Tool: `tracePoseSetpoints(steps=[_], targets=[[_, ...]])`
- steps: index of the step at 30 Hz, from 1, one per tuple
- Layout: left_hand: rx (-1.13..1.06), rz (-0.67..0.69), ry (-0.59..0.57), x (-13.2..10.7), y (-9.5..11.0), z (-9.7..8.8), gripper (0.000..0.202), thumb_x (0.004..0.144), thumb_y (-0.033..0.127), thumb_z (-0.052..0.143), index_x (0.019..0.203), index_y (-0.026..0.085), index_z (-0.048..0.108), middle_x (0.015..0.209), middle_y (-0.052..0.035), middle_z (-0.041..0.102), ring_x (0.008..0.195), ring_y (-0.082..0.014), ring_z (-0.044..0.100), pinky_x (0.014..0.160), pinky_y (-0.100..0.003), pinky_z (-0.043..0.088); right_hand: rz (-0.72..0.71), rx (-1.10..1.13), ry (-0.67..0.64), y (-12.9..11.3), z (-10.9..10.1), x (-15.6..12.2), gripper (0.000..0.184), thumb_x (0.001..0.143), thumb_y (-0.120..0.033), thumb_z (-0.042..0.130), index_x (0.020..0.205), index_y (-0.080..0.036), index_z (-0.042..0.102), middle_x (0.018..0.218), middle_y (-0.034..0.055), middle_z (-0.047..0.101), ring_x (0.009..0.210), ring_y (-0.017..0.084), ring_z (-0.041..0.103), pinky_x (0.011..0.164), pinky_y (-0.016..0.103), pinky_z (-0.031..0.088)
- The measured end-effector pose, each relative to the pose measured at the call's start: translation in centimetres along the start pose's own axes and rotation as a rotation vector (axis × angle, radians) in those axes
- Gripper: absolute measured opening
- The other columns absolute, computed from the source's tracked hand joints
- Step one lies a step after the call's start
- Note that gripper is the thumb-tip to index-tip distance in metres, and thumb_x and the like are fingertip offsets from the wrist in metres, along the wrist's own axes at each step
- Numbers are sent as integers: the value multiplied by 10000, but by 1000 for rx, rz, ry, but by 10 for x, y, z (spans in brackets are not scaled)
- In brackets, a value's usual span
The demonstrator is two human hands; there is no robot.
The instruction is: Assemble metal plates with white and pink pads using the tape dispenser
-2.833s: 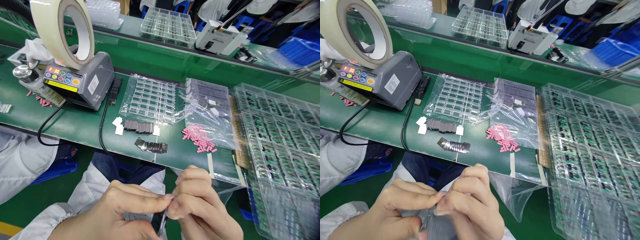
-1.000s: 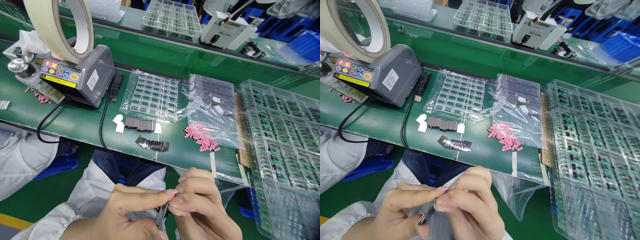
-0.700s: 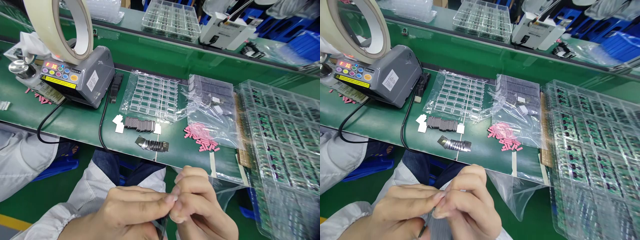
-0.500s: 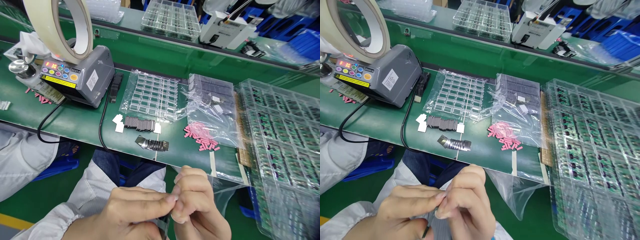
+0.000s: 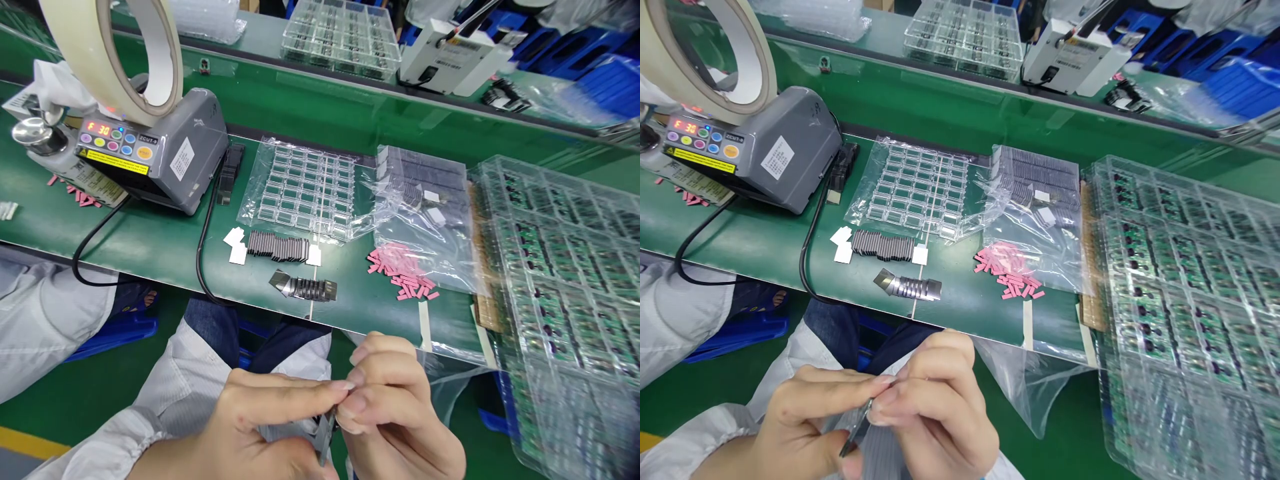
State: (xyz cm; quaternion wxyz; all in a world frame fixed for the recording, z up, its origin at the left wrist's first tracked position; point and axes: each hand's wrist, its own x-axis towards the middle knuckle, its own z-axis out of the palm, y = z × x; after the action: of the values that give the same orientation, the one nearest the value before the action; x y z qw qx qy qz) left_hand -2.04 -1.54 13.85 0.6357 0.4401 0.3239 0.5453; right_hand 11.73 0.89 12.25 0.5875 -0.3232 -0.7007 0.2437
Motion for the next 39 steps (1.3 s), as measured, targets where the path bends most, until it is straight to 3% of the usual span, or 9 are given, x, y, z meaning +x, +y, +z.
tracePoseSetpoints(steps=[4, 7, 14, 19, 23, 26, 34, 39], targets=[[71, 71, -17, -1, -1, -1, 459, 747, 170, 713, 1181, 292, 621, 1096, -35, 706, 865, -150, 726, 790, -134, 555, 14, 13, -27, 0, -1, 2, 174, 894, -104, 538, 733, -147, 586, 672, -19, 493, 647, 106, 441, 613, 330, 345], [127, 113, -47, -1, 2, -1, 524, 753, 116, 701, 1229, 297, 574, 1052, -35, 738, 790, -127, 730, 766, -151, 569, 17, 43, -53, 0, -1, 4, 209, 905, -91, 508, 716, -155, 569, 659, -22, 486, 678, 111, 446, 631, 327, 351], [203, 196, -76, -2, -1, -3, 535, 773, 75, 673, 1263, 256, 555, 1043, -80, 745, 869, -173, 728, 761, -207, 591, 19, 57, -78, 2, 1, 2, 244, 925, -119, 464, 697, -159, 543, 707, -8, 465, 717, 128, 424, 648, 334, 335], [68, 38, -22, -8, -8, 2, 477, 812, 163, 636, 1226, 389, 566, 976, 3, 769, 814, -163, 737, 820, -247, 581, -9, 11, -21, 5, 3, -4, 256, 901, -89, 463, 666, -168, 526, 700, 2, 455, 708, 144, 425, 639, 342, 328], [-18, -61, 11, -10, -10, 4, 491, 738, 158, 713, 1162, 387, 619, 1050, 7, 736, 914, -191, 722, 826, -221, 571, -36, -27, 46, 6, 7, -3, 248, 899, -111, 490, 660, -166, 523, 688, -4, 454, 667, 130, 431, 614, 335, 327], [-27, -80, 19, -9, -11, 4, 474, 718, 183, 736, 1136, 384, 636, 993, -4, 750, 853, -202, 735, 775, -233, 589, -40, -26, 81, 5, 9, -1, 230, 902, -141, 519, 673, -166, 532, 667, -13, 465, 652, 124, 433, 599, 330, 331], [-49, -94, 20, -7, -10, 5, 440, 748, 181, 713, 1136, 374, 638, 1047, -6, 726, 918, -199, 719, 799, -203, 571, -20, 19, 34, 5, 7, 2, 212, 911, -135, 510, 704, -155, 549, 685, -11, 475, 663, 117, 443, 608, 325, 337], [-34, -71, 20, -7, -8, 3, 443, 742, 156, 714, 1124, 369, 643, 1076, -13, 717, 948, -223, 710, 832, -256, 581, -7, 25, -26, 6, 1, 2, 219, 915, -142, 499, 706, -165, 560, 646, -18, 465, 624, 114, 437, 619, 332, 339]])
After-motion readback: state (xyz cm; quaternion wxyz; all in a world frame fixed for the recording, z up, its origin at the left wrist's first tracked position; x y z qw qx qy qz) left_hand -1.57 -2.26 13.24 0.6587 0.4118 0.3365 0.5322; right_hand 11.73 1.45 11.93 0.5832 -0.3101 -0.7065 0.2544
